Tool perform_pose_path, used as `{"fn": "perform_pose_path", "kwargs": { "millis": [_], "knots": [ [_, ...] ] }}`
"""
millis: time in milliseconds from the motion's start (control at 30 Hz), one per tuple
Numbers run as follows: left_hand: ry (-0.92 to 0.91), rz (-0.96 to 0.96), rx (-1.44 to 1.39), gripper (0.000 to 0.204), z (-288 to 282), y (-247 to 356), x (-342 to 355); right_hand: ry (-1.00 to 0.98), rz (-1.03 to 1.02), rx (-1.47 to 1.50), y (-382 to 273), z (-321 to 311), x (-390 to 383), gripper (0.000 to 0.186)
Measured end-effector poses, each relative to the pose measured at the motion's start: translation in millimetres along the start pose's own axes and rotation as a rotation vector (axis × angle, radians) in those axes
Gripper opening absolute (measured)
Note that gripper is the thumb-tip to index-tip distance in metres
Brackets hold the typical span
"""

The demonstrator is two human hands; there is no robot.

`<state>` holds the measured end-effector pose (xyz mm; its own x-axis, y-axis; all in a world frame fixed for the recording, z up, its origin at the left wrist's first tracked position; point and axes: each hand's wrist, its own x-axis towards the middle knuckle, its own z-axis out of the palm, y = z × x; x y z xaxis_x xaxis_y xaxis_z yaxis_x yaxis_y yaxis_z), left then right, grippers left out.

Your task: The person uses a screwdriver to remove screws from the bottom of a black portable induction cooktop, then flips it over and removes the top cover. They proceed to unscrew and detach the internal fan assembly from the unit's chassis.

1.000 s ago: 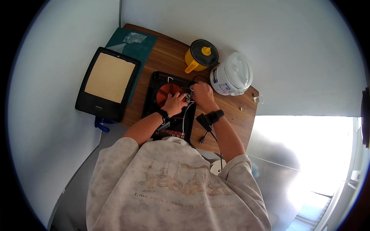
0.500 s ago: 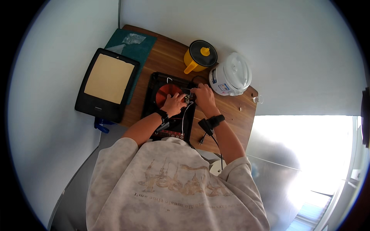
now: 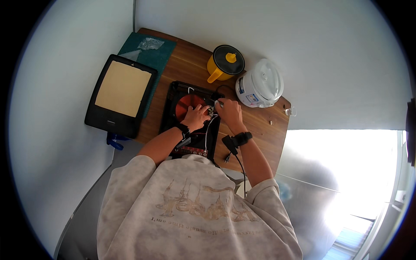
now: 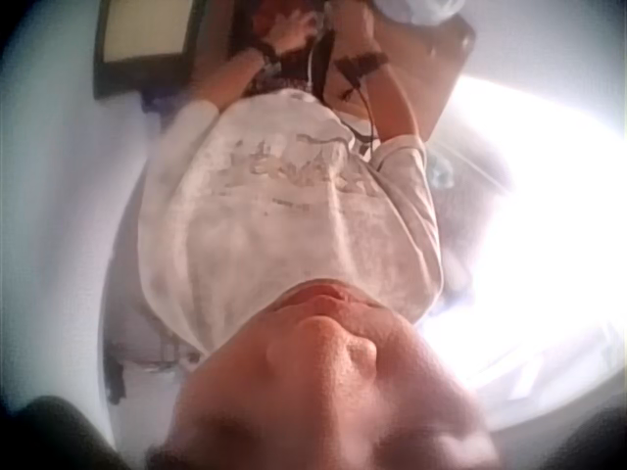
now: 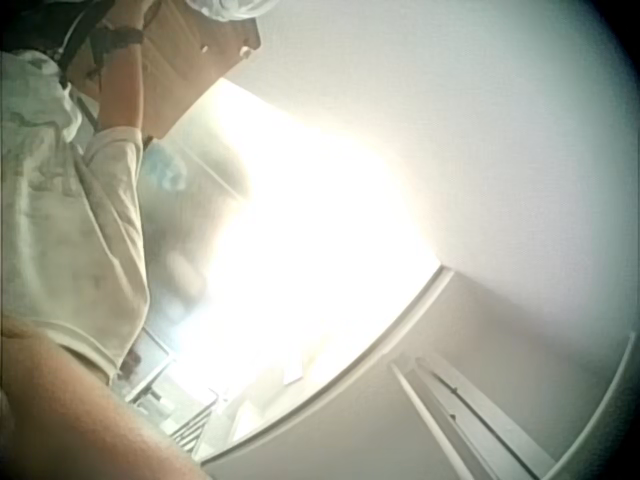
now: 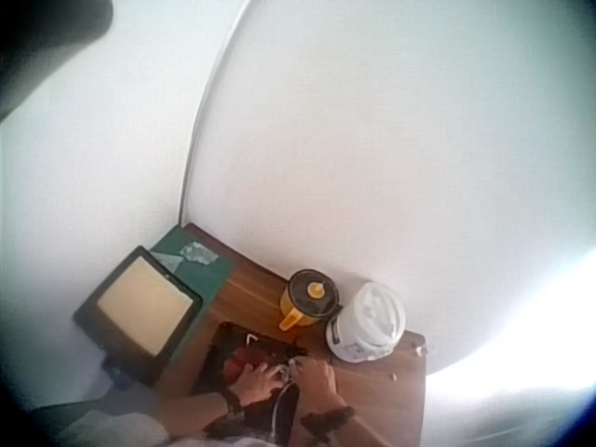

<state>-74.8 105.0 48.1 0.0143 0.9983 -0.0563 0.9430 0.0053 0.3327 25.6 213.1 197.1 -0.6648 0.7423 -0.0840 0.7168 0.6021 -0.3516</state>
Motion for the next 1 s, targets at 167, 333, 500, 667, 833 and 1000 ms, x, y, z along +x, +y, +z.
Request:
{"fn": "perform_pose_path", "kwargs": {
  "millis": [167, 333, 500, 667, 833, 1000],
  "knots": [
    [0.015, 0.006, 0.002, 0.038, 0.4, -0.5, -0.5, 0.022, -0.010, 0.009, -1.1, 4.6, 0.0, 0.031],
    [0.021, 0.009, -0.001, 0.038, 0.2, -0.6, -0.9, 0.017, -0.036, -0.013, -1.5, 5.9, -0.6, 0.030],
    [0.029, 0.007, -0.001, 0.037, 0.6, -0.5, -1.1, -0.006, -0.022, -0.023, -1.2, 6.7, 1.7, 0.029],
    [0.041, 0.007, 0.004, 0.037, -0.3, -0.4, -1.4, -0.048, -0.081, -0.060, -9.8, 2.1, 8.6, 0.026],
    [0.069, 0.015, 0.000, 0.038, 3.3, -1.6, -2.3, -0.031, -0.081, -0.127, -13.8, 9.4, 22.3, 0.022],
    [-0.008, -0.017, -0.060, 0.036, -5.2, 1.6, -2.2, -0.134, -0.161, -0.216, -18.4, 13.8, 34.7, 0.020]
  ]
}}
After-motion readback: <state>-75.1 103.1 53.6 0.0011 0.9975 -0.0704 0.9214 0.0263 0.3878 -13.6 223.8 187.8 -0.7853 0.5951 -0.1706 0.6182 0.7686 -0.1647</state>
